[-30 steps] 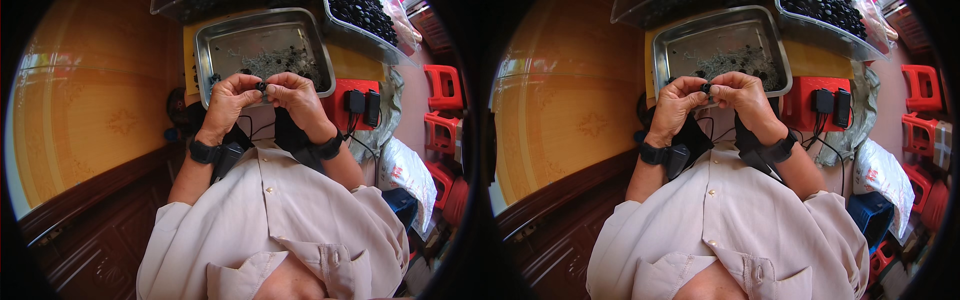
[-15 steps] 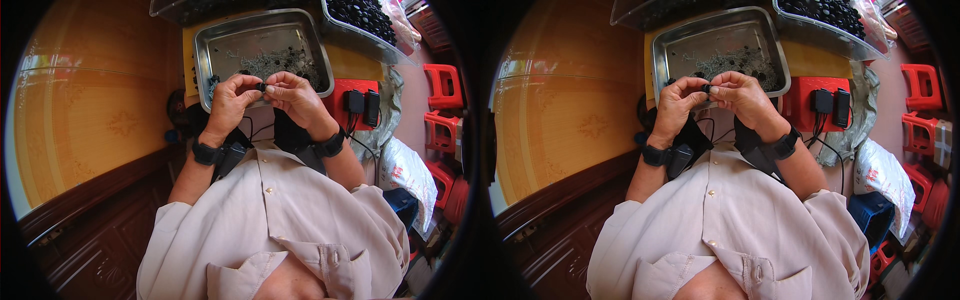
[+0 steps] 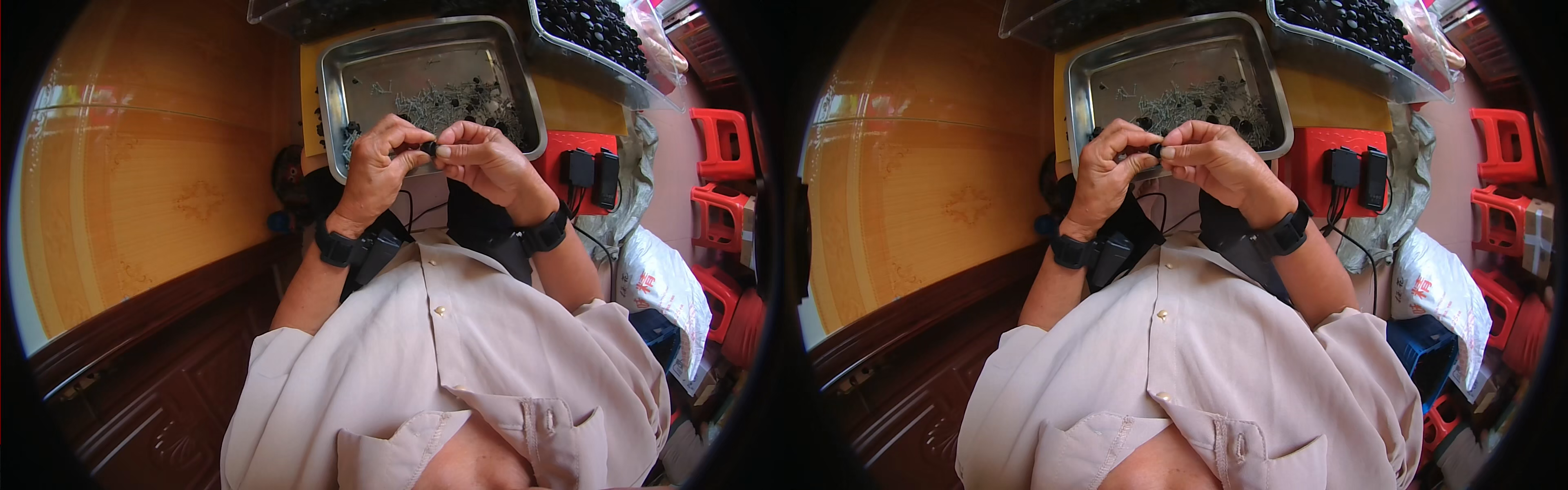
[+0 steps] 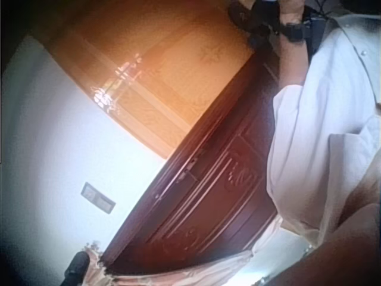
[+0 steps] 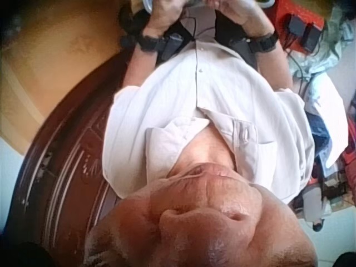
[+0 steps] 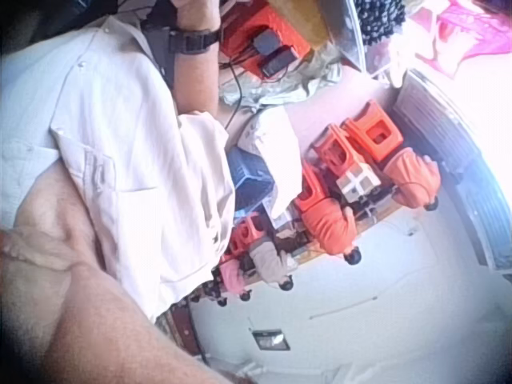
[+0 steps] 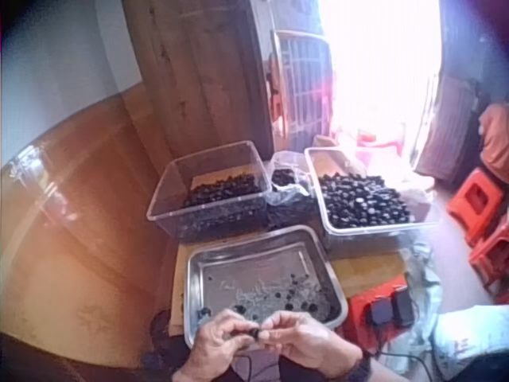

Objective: Sorting small black plastic components and metal clips into a tray.

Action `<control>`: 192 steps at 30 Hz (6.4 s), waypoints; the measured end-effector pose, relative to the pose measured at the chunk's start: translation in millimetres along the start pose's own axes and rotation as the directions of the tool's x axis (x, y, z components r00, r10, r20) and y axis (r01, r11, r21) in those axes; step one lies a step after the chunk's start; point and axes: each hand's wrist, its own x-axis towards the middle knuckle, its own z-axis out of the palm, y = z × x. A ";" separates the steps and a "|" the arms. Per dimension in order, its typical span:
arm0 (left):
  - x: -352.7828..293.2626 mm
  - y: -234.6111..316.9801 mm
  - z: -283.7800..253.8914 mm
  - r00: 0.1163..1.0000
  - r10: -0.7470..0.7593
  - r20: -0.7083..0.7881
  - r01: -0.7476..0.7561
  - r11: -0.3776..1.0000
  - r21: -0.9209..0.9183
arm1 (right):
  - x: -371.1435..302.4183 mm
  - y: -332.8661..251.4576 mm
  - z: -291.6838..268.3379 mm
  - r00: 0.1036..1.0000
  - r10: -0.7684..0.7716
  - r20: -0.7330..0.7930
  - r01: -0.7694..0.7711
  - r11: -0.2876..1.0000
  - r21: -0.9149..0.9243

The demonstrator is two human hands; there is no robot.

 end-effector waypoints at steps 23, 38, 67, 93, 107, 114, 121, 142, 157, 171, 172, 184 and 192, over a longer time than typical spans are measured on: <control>-3.6 -11.5 13.1 0.998 0.026 -0.057 -0.035 0.987 -0.159 | 2.3 16.4 1.6 0.994 -0.113 0.003 0.112 0.985 0.133; 24.8 -33.2 -18.2 0.977 -0.211 -0.023 0.194 0.840 0.506 | -29.5 -184.7 -79.7 0.644 -0.765 -0.020 0.689 0.591 -0.419; 18.7 -51.2 11.3 0.983 -0.169 -0.064 0.170 0.740 0.650 | 36.2 -4.9 -4.7 0.902 -0.383 0.200 -0.001 -0.466 -0.885; 18.7 -26.0 -1.2 0.878 -0.450 0.163 0.443 0.636 -0.632 | 9.9 -30.1 -19.8 0.603 -0.797 0.034 0.319 0.202 -0.926; 30.4 -30.4 27.2 0.972 -0.230 0.035 0.217 0.950 0.225 | 17.7 -42.9 -34.4 0.864 -0.489 -0.120 0.098 0.397 -0.913; 38.2 -28.2 38.6 0.999 -0.044 -0.003 0.042 0.917 0.398 | 7.2 -39.7 -41.5 0.775 -0.631 0.013 0.182 0.204 -0.962; 59.2 -29.0 64.8 0.994 -0.061 0.093 0.000 0.837 0.547 | 10.8 -27.4 -43.8 0.832 -0.541 -0.123 0.066 0.317 -0.946; 5.9 -2.4 16.4 0.952 -0.289 0.101 0.305 0.863 -0.403 | -18.3 -1.3 6.3 0.838 -0.527 0.138 0.345 0.317 -0.884; -18.3 -7.3 4.0 0.990 -0.138 -0.026 0.110 0.876 -0.470 | -24.4 -0.1 41.8 0.874 -0.463 0.147 0.246 0.162 -0.956; -11.0 3.8 1.7 0.991 -0.125 -0.036 0.085 0.830 -0.552 | -20.4 -6.0 39.6 0.971 -0.217 -0.104 0.108 0.778 -0.619; -8.3 2.9 3.5 0.996 -0.075 -0.039 0.044 0.850 -0.524 | -20.1 -5.0 37.0 0.970 -0.225 -0.094 0.132 0.810 -0.571; 12.8 10.6 22.9 0.998 -0.064 -0.021 0.053 0.942 -0.331 | -21.5 -11.4 2.8 0.969 -0.244 -0.028 0.227 0.932 -0.284; 22.4 21.6 25.5 0.957 -0.286 0.055 0.260 0.754 -0.603 | -18.3 -17.3 -9.6 0.940 -0.336 -0.053 0.334 0.941 -0.052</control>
